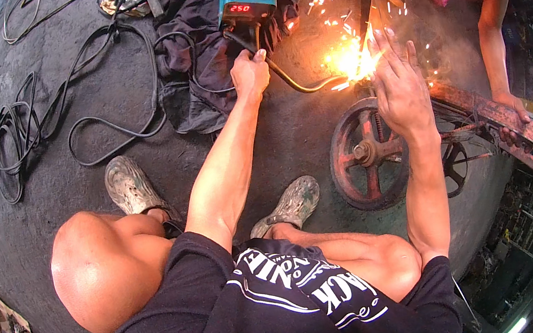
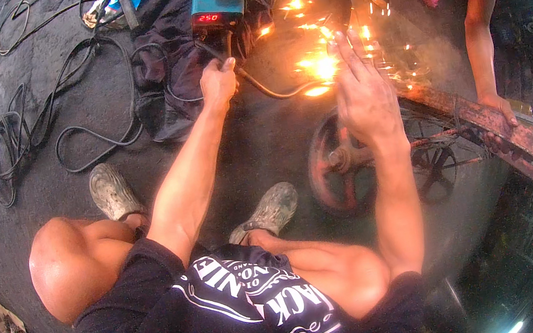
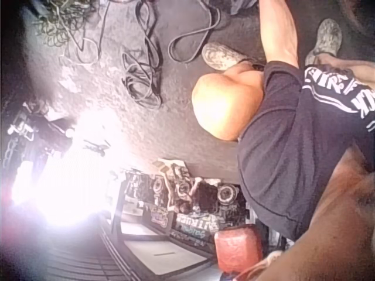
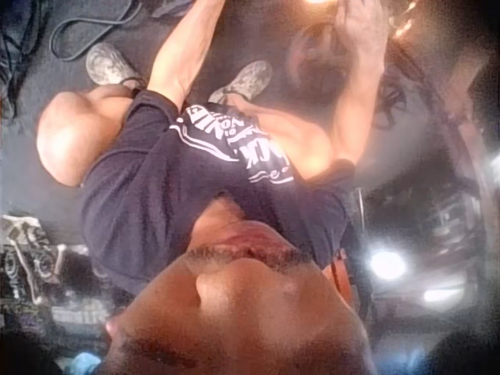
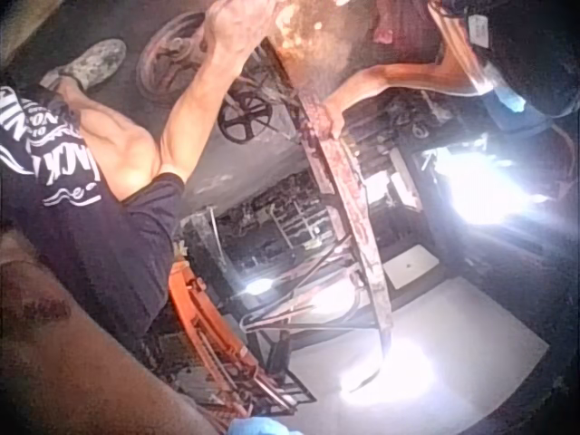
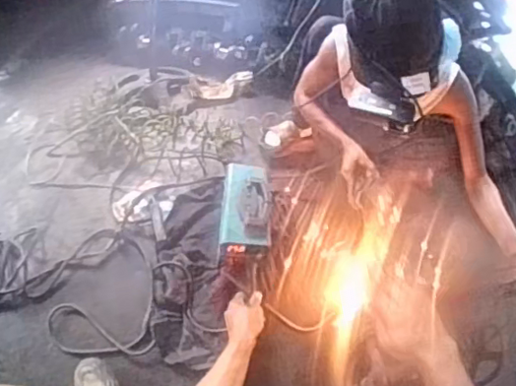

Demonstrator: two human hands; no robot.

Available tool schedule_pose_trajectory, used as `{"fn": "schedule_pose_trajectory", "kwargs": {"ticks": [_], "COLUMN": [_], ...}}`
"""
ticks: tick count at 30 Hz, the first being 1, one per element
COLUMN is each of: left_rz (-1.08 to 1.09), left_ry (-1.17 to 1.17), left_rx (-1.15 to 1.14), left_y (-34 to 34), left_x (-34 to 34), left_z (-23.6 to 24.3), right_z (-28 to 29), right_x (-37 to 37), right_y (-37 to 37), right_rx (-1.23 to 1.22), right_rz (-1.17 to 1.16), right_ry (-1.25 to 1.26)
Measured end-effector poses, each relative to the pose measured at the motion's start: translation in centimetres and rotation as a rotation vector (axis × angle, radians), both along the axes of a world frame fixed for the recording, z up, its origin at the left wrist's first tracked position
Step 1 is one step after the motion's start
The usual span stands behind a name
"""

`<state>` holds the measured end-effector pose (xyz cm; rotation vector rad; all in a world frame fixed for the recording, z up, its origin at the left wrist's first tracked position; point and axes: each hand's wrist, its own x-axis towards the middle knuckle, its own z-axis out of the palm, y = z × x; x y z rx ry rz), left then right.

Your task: The person joins metal components of a wheeled frame using a welding tool while a second person assists by holding the parts in place.

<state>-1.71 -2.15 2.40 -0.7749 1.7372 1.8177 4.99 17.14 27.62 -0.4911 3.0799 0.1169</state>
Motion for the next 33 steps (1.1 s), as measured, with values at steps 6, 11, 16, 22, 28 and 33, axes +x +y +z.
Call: {"fn": "schedule_pose_trajectory", "kwargs": {"ticks": [6, 11, 16, 22, 28, 33], "left_rz": [-0.011, -0.015, -0.041, -0.030, -0.053, -0.022], "left_ry": [0.124, 0.130, 0.136, 0.148, 0.078, 0.083], "left_rx": [-0.139, -0.219, -0.187, -0.167, -0.165, -0.155], "left_y": [0.2, 0.1, 0.0, 0.2, 0.0, 0.0], "left_x": [-0.1, -0.1, 0.1, -0.1, -0.1, -0.1], "left_z": [-0.9, -0.5, -0.4, -1.3, -0.2, -0.3], "right_z": [0.1, 0.0, -0.2, -0.6, -0.7, -0.7], "right_x": [0.0, -0.1, -0.1, 0.0, -0.1, -0.4], "right_y": [0.1, 0.1, -0.1, 0.3, 1.2, 1.7], "right_rx": [0.038, 0.028, 0.053, 0.048, 0.072, 0.085], "right_rz": [0.030, 0.058, 0.066, -0.018, -0.041, -0.028], "right_ry": [0.031, 0.070, 0.058, 0.017, 0.029, 0.080]}}
